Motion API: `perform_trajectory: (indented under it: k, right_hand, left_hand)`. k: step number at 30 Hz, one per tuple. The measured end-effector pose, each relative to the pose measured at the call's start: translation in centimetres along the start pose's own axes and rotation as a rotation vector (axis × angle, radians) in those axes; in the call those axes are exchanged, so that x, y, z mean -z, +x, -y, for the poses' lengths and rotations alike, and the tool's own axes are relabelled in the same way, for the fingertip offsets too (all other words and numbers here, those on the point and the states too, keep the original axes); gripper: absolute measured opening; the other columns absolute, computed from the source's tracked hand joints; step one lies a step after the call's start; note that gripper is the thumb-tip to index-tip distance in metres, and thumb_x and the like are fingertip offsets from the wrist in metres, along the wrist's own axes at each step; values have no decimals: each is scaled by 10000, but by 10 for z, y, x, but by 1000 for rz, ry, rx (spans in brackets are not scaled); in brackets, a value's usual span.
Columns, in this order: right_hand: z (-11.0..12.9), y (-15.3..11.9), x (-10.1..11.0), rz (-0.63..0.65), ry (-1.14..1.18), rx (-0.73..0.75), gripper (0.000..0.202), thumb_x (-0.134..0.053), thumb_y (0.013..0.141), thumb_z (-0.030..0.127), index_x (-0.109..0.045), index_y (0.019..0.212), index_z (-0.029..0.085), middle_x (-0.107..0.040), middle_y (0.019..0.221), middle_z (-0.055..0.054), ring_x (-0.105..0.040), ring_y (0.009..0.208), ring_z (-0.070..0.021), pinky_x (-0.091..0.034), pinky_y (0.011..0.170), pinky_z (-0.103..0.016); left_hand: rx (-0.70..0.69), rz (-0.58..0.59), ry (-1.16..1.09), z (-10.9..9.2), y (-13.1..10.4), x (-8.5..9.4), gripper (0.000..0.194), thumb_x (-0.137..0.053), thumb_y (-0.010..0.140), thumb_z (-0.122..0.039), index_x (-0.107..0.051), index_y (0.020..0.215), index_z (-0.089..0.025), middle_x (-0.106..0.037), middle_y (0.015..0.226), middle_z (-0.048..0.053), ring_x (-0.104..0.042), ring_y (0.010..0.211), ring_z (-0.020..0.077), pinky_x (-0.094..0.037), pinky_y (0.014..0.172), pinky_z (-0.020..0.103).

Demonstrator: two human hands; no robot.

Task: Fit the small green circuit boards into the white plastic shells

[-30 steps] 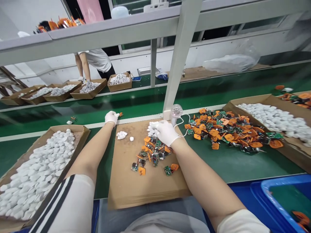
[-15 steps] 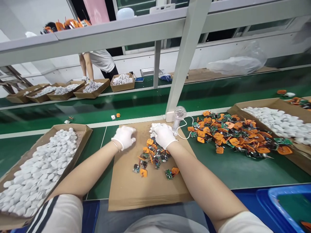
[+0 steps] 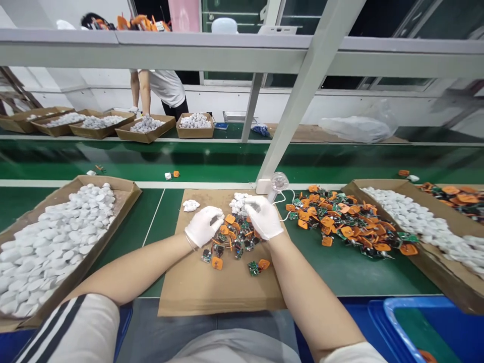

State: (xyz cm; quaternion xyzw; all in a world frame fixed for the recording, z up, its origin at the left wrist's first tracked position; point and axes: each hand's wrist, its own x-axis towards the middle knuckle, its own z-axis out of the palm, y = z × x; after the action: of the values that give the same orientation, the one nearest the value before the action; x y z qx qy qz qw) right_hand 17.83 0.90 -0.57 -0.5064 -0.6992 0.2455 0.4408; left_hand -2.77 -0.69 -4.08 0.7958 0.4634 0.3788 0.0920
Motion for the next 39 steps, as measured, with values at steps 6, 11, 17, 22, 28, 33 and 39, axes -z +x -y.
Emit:
perform_trajectory:
  k: [6, 11, 17, 22, 28, 33, 39]
  right_hand:
    - [20, -22, -11, 175, 309, -103, 152, -676, 740, 230, -710, 880, 184, -722, 1079, -115, -687, 1024, -253, -530, 968, -435]
    - [30, -28, -19, 327, 580, -257, 355, -771, 656, 295, -703, 982, 173, -738, 1039, -101, -712, 963, -258, -571, 907, -414]
    - [33, -31, -20, 181, 363, -269, 147, -693, 730, 288, -654, 825, 182, -739, 916, -86, -708, 881, -235, -567, 887, -424]
    - [35, -22, -7, -10, 491, -248, 235, -682, 776, 370, -622, 919, 193, -681, 1147, -131, -673, 1040, -256, -544, 933, -441]
    - [34, -21, 4, 88, 774, -242, 547, -788, 693, 421, -578, 1155, 217, -689, 1091, -123, -673, 996, -267, -561, 832, -429]
    - [42, -30, 10, 411, 1016, -196, 816, -822, 633, 353, -429, 1348, 347, -626, 1256, -111, -554, 489, -74, -467, 481, -269]
    - [51, -43, 7, 800, 1067, -220, 1075, -836, 611, 296, -204, 1471, 430, -464, 1454, -174, -590, 488, -57, -439, 427, -217]
  left_hand:
    - [-96, -155, -132, -6, -8, 3, 62, -605, 846, -177, -659, 868, -199, -702, 952, 67, -669, 924, 193, -560, 878, 357]
    - [-191, -218, -171, -7, -13, 0, 182, -612, 849, -198, -619, 1030, -187, -696, 912, 70, -673, 845, 189, -569, 792, 343]
    - [-244, -185, -159, -5, -14, -3, 228, -636, 824, -217, -620, 1048, -183, -685, 1029, 111, -660, 959, 234, -543, 872, 401]
    - [-52, 143, -109, -2, -3, 9, 296, -656, 758, -220, -676, 1054, -202, -704, 1061, 91, -653, 1018, 278, -516, 912, 399]
    - [71, 322, -157, -6, -1, 9, 320, -744, 698, -328, -710, 998, -221, -721, 1016, 73, -665, 996, 297, -518, 903, 396]
    - [178, -54, -543, -17, -9, 9, 627, -833, 631, -339, -586, 1183, -175, -653, 1200, 134, -614, 1150, 307, -506, 997, 455]
    - [364, -72, -913, -42, -11, 25, 511, -797, 681, -316, -604, 1128, -165, -734, 970, 80, -717, 898, 235, -599, 834, 394]
